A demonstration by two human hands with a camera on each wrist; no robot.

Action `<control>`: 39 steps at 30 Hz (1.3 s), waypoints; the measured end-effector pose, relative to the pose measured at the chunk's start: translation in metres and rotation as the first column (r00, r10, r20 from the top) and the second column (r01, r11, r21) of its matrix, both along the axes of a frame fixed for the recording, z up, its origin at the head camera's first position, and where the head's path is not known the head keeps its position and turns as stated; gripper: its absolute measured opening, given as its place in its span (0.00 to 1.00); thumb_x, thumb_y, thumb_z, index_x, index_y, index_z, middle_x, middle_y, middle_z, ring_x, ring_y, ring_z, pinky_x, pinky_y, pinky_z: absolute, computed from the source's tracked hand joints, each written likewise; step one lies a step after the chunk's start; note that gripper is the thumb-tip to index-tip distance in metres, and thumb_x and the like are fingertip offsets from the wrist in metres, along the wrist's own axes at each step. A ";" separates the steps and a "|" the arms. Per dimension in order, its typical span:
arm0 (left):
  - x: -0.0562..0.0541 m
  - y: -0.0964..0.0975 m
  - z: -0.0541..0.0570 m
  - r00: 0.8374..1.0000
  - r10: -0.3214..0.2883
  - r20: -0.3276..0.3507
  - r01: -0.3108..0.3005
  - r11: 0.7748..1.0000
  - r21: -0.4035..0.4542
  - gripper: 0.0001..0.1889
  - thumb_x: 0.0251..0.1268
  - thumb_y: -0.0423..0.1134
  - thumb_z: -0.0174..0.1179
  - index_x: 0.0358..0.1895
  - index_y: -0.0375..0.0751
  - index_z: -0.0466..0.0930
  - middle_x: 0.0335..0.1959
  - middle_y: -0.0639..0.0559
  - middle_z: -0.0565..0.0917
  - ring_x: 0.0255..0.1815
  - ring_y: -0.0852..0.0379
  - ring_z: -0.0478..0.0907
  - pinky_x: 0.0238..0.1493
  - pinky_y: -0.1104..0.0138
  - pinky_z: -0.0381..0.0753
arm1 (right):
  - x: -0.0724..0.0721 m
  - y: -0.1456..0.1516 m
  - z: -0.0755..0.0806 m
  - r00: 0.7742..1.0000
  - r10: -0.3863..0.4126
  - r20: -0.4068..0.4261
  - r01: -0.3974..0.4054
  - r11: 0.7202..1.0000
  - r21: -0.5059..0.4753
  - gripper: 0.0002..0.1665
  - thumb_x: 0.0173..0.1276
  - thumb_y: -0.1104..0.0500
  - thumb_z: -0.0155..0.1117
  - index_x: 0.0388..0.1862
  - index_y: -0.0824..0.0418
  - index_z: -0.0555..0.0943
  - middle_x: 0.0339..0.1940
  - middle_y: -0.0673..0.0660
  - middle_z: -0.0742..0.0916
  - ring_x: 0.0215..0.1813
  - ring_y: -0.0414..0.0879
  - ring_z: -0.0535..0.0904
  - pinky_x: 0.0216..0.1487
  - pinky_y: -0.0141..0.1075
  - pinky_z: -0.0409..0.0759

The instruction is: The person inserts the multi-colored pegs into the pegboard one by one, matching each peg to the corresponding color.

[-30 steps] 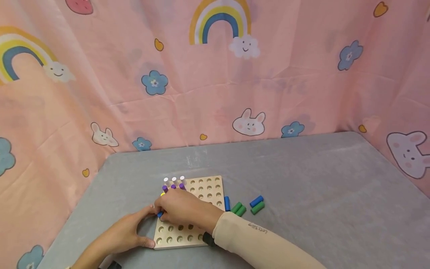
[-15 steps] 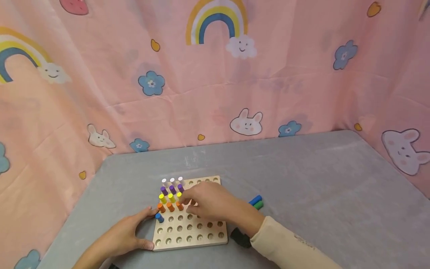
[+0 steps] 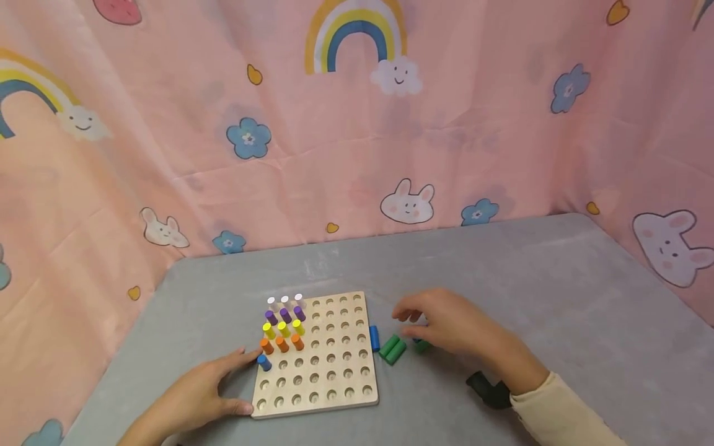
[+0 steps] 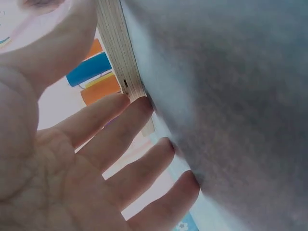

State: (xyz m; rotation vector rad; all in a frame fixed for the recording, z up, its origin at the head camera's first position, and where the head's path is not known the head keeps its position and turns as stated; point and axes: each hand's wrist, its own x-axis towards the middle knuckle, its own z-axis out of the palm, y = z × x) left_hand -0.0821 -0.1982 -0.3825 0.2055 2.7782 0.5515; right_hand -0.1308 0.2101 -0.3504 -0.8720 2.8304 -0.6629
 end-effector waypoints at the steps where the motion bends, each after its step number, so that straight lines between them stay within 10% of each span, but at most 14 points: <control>1: 0.000 0.000 0.000 1.000 -0.003 -0.004 0.003 1.000 0.001 0.48 0.33 0.58 0.79 0.68 0.61 0.74 0.72 0.39 0.72 0.71 0.36 0.70 0.67 0.39 0.69 | -0.001 0.003 -0.001 1.000 -0.006 0.002 0.006 1.000 0.012 0.14 0.65 0.53 0.71 0.50 0.49 0.86 0.45 0.42 0.89 0.47 0.40 0.85 0.46 0.38 0.84; 16: -0.001 -0.001 0.002 1.000 -0.016 -0.014 0.016 1.000 -0.023 0.48 0.34 0.60 0.78 0.69 0.63 0.73 0.71 0.37 0.72 0.70 0.35 0.71 0.66 0.38 0.70 | -0.011 0.010 -0.016 0.998 -0.065 -0.013 0.066 0.991 0.115 0.15 0.58 0.61 0.75 0.44 0.52 0.87 0.42 0.44 0.90 0.47 0.43 0.86 0.50 0.44 0.85; 39: -0.001 -0.001 -0.002 1.000 0.001 0.006 -0.001 1.000 -0.017 0.48 0.33 0.60 0.78 0.69 0.64 0.73 0.72 0.40 0.72 0.71 0.37 0.70 0.66 0.38 0.69 | -0.018 0.012 -0.031 0.997 0.056 -0.062 -0.050 0.993 0.106 0.13 0.58 0.61 0.75 0.41 0.48 0.87 0.40 0.41 0.89 0.44 0.39 0.85 0.49 0.43 0.85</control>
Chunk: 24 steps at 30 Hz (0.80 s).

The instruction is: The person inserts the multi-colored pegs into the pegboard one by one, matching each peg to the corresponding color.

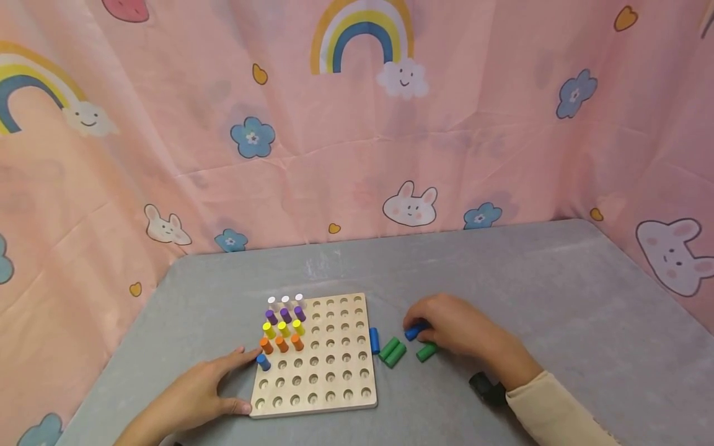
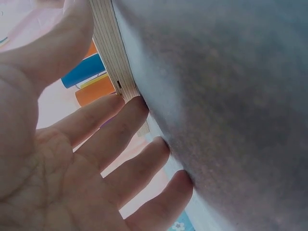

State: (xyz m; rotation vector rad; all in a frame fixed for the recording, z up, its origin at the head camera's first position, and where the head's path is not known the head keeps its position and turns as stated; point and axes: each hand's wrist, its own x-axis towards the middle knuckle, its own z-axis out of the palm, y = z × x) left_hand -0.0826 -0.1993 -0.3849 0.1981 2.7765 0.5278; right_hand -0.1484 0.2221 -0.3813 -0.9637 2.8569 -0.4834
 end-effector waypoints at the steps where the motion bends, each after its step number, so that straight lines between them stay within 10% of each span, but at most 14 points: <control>1: 0.000 0.000 0.000 1.000 0.002 0.004 -0.002 1.000 0.003 0.48 0.33 0.60 0.78 0.69 0.64 0.73 0.72 0.40 0.72 0.71 0.36 0.70 0.66 0.38 0.69 | 0.000 -0.001 0.000 1.000 0.002 0.000 -0.002 1.000 -0.001 0.13 0.58 0.61 0.75 0.42 0.48 0.87 0.40 0.41 0.89 0.44 0.40 0.85 0.49 0.43 0.85; 24: 0.001 -0.001 0.000 1.000 -0.010 -0.005 0.010 1.000 0.017 0.49 0.34 0.61 0.78 0.69 0.62 0.72 0.72 0.39 0.72 0.71 0.36 0.70 0.65 0.37 0.69 | 0.004 -0.003 0.002 1.000 -0.001 -0.004 0.001 0.997 -0.075 0.13 0.66 0.60 0.69 0.48 0.47 0.84 0.42 0.38 0.85 0.45 0.32 0.80 0.48 0.37 0.84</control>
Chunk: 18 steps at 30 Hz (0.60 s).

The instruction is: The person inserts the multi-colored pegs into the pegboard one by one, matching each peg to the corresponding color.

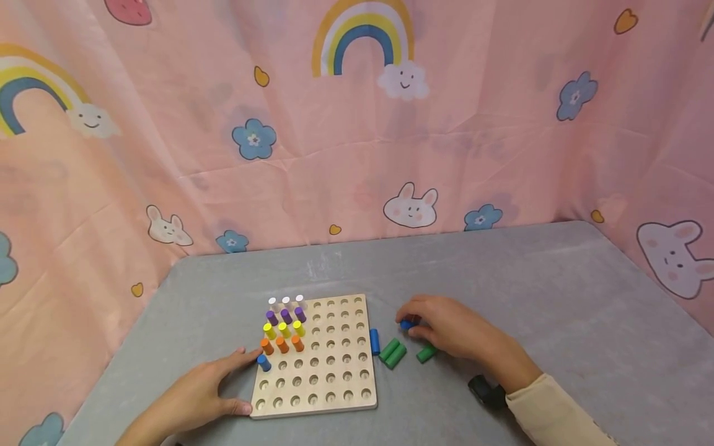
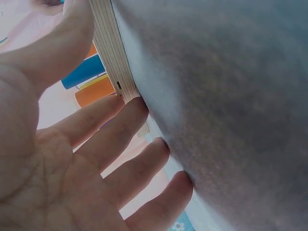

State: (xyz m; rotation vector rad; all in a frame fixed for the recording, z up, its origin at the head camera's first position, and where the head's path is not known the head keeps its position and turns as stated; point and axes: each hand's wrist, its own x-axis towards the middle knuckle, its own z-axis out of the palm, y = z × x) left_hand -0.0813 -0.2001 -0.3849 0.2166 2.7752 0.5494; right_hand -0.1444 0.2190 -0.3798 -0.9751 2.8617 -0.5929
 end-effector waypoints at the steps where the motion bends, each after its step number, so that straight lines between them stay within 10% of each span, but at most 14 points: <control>1: 0.000 0.000 0.000 1.000 0.000 0.000 0.000 1.000 -0.001 0.49 0.34 0.61 0.78 0.69 0.62 0.72 0.72 0.39 0.72 0.71 0.36 0.71 0.65 0.37 0.70 | 0.000 0.000 0.000 1.000 -0.003 0.001 0.003 1.000 -0.004 0.13 0.66 0.59 0.69 0.48 0.47 0.84 0.43 0.38 0.85 0.45 0.32 0.80 0.48 0.36 0.84; 18: 0.000 0.001 0.000 1.000 -0.004 0.004 0.004 1.000 -0.016 0.48 0.35 0.60 0.78 0.70 0.61 0.72 0.71 0.39 0.73 0.70 0.36 0.71 0.66 0.38 0.70 | 0.000 0.002 0.003 0.997 -0.076 0.017 0.076 0.997 0.007 0.10 0.66 0.56 0.69 0.46 0.46 0.85 0.41 0.39 0.89 0.46 0.36 0.85 0.47 0.40 0.85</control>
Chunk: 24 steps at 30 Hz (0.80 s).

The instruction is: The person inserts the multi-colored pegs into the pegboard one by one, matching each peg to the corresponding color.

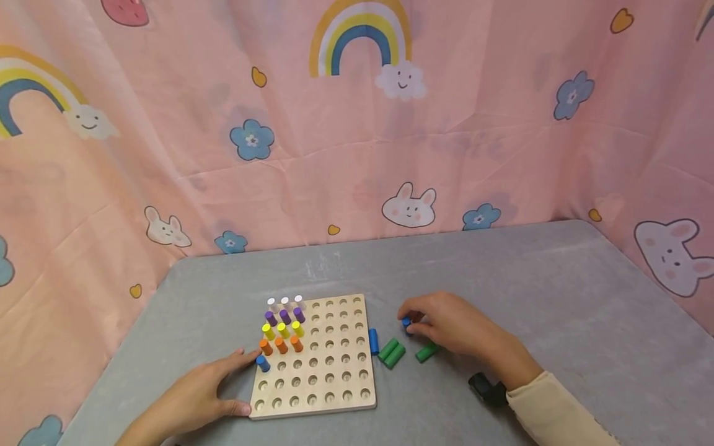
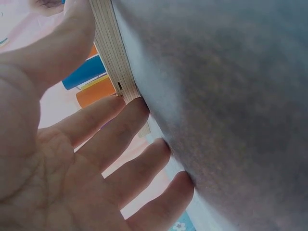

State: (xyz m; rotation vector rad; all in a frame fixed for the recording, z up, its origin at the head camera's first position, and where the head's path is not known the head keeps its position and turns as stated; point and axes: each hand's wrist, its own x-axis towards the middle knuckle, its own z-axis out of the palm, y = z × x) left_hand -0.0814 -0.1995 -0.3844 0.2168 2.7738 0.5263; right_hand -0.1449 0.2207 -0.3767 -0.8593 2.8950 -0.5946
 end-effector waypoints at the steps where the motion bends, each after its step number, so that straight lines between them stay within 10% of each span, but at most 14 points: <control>1: 0.000 0.000 0.000 1.000 0.000 0.001 0.000 1.000 -0.001 0.48 0.35 0.60 0.78 0.70 0.62 0.72 0.71 0.39 0.73 0.71 0.36 0.71 0.66 0.38 0.70 | 0.000 0.000 0.000 1.000 0.001 -0.001 -0.001 1.000 0.001 0.10 0.66 0.56 0.70 0.46 0.46 0.85 0.41 0.39 0.89 0.45 0.36 0.85 0.47 0.39 0.85; 24: 0.002 0.000 0.002 1.000 0.005 0.004 -0.005 1.000 0.008 0.48 0.36 0.59 0.78 0.70 0.62 0.72 0.72 0.39 0.72 0.71 0.35 0.70 0.66 0.37 0.69 | -0.001 -0.001 0.004 1.000 -0.027 -0.005 0.027 1.000 0.000 0.11 0.67 0.53 0.69 0.48 0.48 0.85 0.40 0.40 0.89 0.43 0.36 0.84 0.45 0.39 0.84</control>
